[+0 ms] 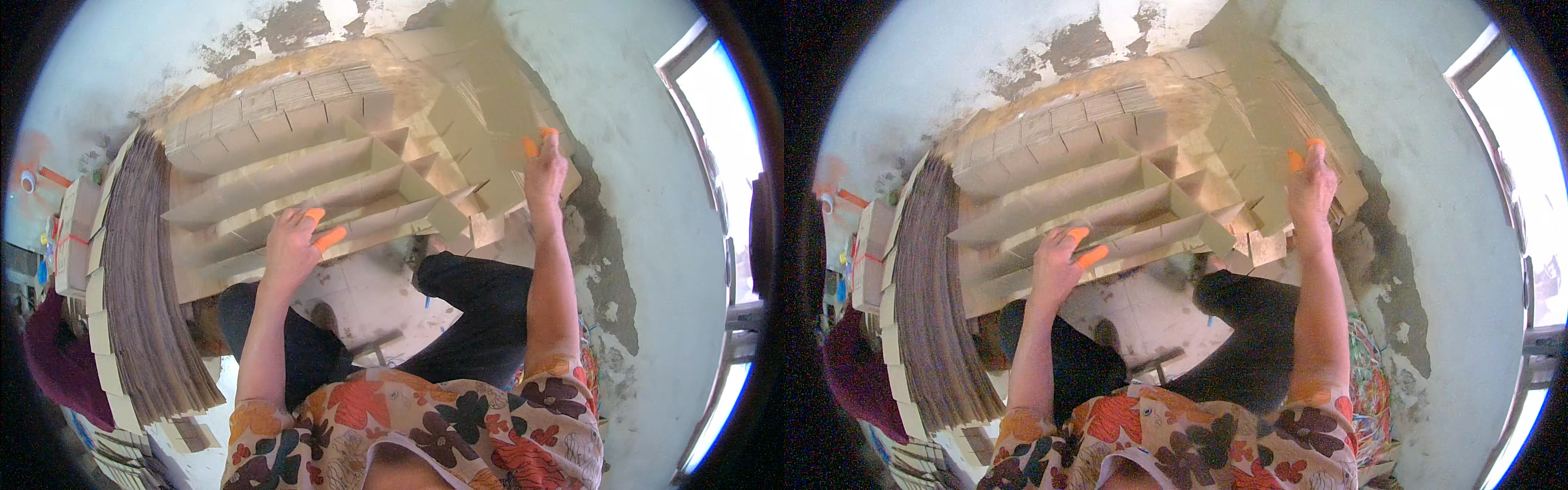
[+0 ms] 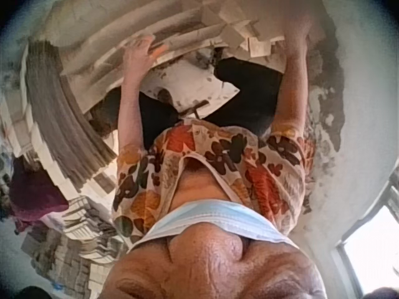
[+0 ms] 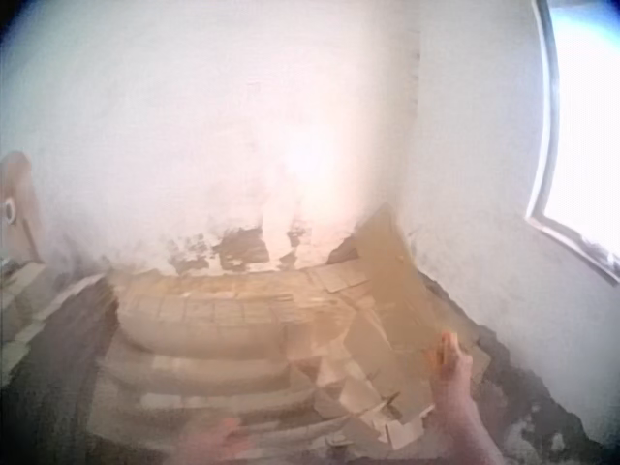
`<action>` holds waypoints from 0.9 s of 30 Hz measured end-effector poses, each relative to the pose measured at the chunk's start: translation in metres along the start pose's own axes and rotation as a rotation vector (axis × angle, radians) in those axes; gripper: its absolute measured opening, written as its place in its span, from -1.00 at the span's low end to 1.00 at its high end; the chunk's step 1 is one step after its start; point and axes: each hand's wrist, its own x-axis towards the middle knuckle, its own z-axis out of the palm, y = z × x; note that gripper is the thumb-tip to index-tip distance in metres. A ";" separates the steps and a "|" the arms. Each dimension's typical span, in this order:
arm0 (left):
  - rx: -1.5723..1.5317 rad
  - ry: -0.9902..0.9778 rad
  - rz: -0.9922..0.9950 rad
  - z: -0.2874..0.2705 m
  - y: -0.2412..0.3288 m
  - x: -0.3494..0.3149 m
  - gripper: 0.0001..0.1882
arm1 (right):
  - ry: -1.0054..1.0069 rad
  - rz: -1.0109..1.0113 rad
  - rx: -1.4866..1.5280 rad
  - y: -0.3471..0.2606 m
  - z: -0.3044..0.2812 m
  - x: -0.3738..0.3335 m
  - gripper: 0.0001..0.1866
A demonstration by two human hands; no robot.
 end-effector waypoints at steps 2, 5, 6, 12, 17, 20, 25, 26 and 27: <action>-0.020 -0.085 -0.003 0.008 0.001 0.001 -0.61 | 0.083 -0.205 0.239 -0.022 -0.024 0.001 -0.64; -0.032 -0.244 -0.067 0.022 -0.011 -0.003 -0.65 | -0.153 -0.381 0.410 -0.058 -0.036 -0.009 -0.66; -0.001 -0.231 -0.009 0.027 -0.016 -0.003 -0.67 | -0.252 -0.400 0.413 -0.068 -0.039 -0.013 -0.67; 0.119 -0.082 0.103 0.032 -0.013 -0.004 -0.78 | -0.563 -0.354 0.427 -0.080 -0.026 -0.038 -0.57; -0.022 -0.206 0.094 0.037 -0.022 -0.003 -0.74 | -0.677 -0.316 0.419 -0.088 -0.015 -0.049 -0.36; -0.057 -0.237 -0.024 0.037 -0.016 -0.005 -0.73 | -0.611 -0.407 0.434 -0.085 -0.009 -0.048 -0.36; -0.102 -0.263 -0.116 0.031 -0.010 -0.005 -0.75 | -0.624 -0.412 0.473 -0.089 -0.010 -0.043 -0.38; -0.108 -0.260 -0.108 0.032 -0.010 -0.005 -0.75 | -0.633 -0.421 0.485 -0.091 -0.011 -0.044 -0.38; -0.114 -0.251 -0.099 0.033 -0.009 -0.005 -0.76 | -0.659 -0.436 0.459 -0.087 -0.007 -0.046 -0.39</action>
